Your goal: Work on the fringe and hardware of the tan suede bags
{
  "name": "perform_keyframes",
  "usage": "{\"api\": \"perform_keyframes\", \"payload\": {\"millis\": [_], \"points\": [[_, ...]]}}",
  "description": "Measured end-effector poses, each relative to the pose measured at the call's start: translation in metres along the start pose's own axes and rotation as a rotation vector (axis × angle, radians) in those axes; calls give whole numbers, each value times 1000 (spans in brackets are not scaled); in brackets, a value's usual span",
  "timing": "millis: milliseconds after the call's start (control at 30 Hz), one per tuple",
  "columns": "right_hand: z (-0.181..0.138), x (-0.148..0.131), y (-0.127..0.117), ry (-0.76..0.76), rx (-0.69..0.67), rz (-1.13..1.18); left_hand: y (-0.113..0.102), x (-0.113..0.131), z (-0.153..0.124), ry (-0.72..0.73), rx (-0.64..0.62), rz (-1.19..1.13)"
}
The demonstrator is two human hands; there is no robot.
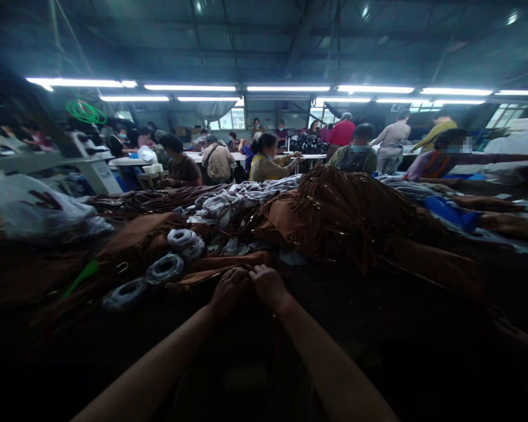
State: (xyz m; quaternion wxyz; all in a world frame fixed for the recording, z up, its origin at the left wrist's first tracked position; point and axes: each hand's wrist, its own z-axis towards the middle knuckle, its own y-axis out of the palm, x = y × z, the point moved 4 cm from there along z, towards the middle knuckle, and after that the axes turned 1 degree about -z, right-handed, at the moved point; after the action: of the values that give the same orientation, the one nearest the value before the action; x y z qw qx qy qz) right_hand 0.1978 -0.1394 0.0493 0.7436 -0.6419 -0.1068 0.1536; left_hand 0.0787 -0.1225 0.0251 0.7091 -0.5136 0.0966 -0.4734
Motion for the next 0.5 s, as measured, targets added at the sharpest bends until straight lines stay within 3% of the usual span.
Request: {"api": "perform_keyframes", "payload": {"millis": [167, 267, 367, 500], "points": [[-25, 16, -9, -10, 123, 299, 5, -19, 12, -134, -27, -292], [-56, 64, -19, 147, 242, 401, 5, -25, 13, -179, -17, -362], [-88, 128, -21, 345, 135, 274, 6, -29, 13, -197, -16, -438], [-113, 182, -16, 392, -67, 175, 7, -32, 13, -193, 0, -492]]}}
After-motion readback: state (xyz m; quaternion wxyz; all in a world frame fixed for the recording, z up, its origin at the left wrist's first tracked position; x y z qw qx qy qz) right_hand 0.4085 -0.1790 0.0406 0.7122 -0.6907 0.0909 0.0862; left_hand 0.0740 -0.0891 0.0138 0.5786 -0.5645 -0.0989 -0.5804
